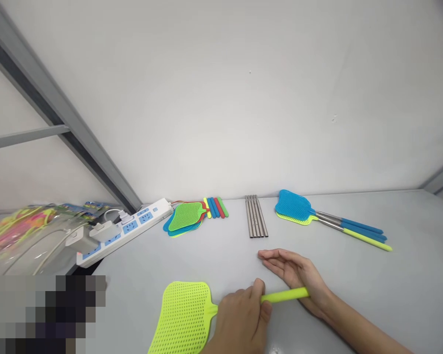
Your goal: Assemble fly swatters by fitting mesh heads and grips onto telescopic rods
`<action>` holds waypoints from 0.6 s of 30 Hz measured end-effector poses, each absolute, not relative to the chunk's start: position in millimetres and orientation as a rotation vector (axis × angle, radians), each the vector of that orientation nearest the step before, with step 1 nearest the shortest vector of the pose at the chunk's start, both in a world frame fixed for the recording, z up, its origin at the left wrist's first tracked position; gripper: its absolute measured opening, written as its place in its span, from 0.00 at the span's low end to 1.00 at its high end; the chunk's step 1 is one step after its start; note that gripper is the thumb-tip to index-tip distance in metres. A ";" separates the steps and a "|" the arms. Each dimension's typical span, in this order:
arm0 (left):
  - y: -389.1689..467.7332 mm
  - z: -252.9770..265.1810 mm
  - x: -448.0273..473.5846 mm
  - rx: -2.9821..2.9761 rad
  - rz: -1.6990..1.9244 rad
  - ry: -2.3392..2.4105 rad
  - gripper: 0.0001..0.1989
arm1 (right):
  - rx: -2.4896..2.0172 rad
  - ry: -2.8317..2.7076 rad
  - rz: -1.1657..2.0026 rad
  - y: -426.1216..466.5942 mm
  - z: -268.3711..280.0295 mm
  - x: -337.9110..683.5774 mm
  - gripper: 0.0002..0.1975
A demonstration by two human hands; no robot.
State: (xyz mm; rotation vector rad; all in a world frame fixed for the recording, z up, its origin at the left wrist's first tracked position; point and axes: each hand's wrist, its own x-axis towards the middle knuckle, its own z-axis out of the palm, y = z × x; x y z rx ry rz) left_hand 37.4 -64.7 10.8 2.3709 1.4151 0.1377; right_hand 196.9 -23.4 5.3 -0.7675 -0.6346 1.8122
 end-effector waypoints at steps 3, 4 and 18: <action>-65.2 14.1 37.5 2.360 0.155 1.417 0.09 | -0.773 -0.633 1.815 -25.1 5.2 194.5 0.12; -65.3 14.7 37.7 2.358 0.160 1.413 0.09 | -0.775 -0.632 1.815 -25.8 5.1 193.5 0.12; -66.1 12.4 40.2 2.426 0.236 1.464 0.11 | -0.772 -0.626 1.746 -31.0 2.8 185.1 0.11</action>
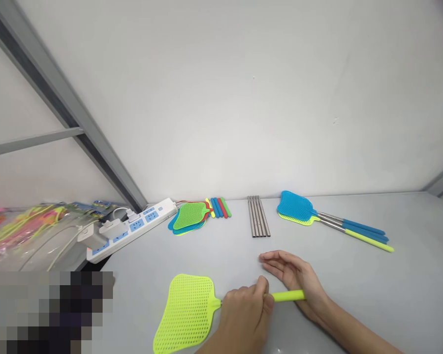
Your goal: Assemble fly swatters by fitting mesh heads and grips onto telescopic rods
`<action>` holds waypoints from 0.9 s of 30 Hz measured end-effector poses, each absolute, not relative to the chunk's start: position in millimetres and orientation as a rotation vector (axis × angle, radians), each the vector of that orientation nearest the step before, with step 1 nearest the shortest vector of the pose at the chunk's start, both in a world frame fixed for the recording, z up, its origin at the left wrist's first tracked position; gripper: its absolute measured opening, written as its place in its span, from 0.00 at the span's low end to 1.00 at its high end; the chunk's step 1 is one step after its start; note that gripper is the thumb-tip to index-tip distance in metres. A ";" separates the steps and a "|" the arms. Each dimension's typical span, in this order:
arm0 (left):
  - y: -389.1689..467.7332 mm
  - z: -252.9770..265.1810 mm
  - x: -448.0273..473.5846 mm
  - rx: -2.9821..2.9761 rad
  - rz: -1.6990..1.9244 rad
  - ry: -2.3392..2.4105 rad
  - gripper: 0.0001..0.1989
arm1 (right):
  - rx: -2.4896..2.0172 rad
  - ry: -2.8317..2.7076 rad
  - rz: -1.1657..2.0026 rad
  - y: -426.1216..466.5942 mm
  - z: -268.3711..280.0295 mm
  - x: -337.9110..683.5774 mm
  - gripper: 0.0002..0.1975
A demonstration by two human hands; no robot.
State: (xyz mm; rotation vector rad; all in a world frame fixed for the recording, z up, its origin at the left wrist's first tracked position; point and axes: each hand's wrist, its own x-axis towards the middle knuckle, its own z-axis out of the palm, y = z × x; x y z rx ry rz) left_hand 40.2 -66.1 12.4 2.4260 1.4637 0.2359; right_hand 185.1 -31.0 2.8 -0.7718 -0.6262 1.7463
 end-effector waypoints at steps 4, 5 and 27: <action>-65.7 17.9 44.5 2.443 0.269 1.508 0.13 | -0.794 -0.674 1.782 -25.6 4.8 189.3 0.12; -65.3 18.7 44.8 2.453 0.293 1.506 0.13 | -0.813 -0.701 1.791 -24.2 6.1 190.5 0.12; -38.5 31.2 15.4 2.497 0.498 1.362 0.14 | -1.065 -1.253 2.026 -22.5 14.3 202.5 0.14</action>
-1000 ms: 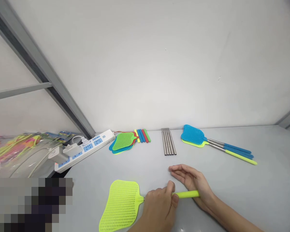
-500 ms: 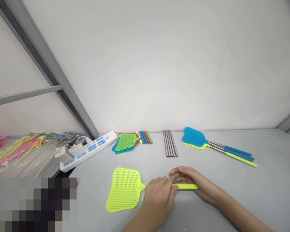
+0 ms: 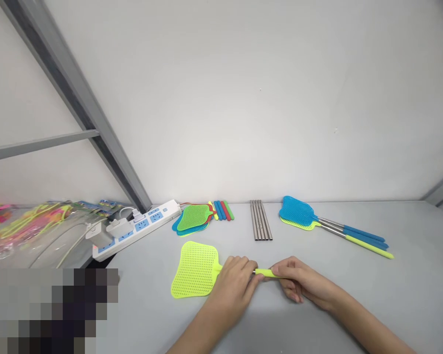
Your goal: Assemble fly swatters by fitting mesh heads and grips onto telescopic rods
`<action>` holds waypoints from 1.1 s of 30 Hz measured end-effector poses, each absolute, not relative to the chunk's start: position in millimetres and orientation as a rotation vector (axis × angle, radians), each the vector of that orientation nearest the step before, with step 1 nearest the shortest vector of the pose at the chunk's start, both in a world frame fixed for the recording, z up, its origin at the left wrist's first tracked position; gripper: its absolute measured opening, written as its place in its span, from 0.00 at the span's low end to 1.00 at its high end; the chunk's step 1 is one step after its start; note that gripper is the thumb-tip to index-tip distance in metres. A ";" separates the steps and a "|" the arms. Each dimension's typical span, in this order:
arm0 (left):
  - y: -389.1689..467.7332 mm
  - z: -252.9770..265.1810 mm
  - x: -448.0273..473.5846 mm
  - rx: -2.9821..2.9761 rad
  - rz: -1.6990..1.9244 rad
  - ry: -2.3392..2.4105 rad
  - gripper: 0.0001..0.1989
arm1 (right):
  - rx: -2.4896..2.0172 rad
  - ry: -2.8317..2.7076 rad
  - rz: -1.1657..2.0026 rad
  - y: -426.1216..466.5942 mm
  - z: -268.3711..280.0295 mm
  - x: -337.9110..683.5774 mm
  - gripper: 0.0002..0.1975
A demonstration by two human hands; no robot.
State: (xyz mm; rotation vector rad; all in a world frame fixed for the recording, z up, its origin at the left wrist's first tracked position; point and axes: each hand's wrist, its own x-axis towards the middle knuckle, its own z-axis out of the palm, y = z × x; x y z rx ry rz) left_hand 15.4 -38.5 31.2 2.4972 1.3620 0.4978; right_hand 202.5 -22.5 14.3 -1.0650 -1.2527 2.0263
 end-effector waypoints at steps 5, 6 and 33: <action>-29.9 29.9 7.8 2.529 0.472 1.423 0.16 | -1.161 -1.282 1.944 -17.4 17.8 212.8 0.14; -28.9 29.4 6.7 2.533 0.459 1.428 0.16 | -1.180 -1.296 1.937 -16.0 18.3 215.6 0.15; -57.5 20.3 24.8 2.558 -0.140 1.408 0.09 | -1.174 -1.598 2.004 -14.3 15.0 230.9 0.16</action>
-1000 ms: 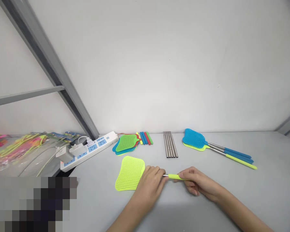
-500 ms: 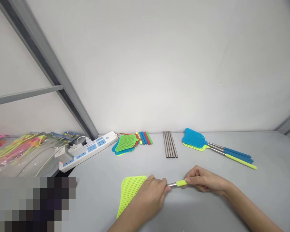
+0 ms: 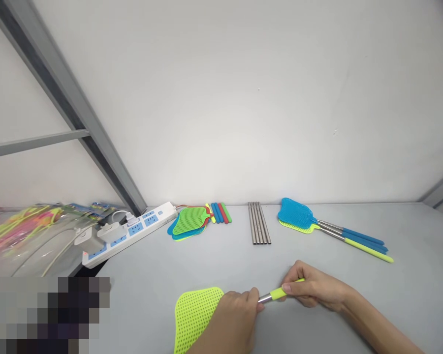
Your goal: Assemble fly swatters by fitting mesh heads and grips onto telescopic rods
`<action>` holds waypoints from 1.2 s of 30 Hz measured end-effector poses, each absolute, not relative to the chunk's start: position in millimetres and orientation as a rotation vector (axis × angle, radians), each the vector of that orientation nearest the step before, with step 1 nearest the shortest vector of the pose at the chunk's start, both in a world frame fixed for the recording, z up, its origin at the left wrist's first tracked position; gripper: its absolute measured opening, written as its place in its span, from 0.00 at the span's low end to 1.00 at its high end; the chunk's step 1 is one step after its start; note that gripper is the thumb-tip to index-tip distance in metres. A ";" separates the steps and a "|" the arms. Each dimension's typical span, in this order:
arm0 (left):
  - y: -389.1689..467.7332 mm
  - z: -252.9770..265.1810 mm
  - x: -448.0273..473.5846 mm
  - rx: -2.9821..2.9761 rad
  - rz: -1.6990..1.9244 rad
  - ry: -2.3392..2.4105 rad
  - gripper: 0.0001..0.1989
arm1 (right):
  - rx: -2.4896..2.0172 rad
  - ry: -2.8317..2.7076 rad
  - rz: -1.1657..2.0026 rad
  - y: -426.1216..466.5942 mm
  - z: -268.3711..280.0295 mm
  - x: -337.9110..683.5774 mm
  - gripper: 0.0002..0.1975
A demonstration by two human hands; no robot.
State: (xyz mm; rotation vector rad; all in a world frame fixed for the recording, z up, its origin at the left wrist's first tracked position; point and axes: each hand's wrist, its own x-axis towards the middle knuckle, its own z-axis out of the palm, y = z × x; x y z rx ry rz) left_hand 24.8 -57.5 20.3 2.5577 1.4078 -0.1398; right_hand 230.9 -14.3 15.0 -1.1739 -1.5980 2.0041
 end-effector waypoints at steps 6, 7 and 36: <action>-56.0 22.3 23.8 2.557 -0.190 1.386 0.09 | -1.151 -1.532 2.033 -15.8 14.1 227.3 0.15; -56.4 21.7 23.9 2.567 -0.182 1.393 0.09 | -1.140 -1.507 2.048 -16.0 14.3 227.0 0.15; -30.4 26.2 4.3 2.535 0.420 1.315 0.12 | -1.094 -1.073 2.162 -19.5 20.6 214.6 0.17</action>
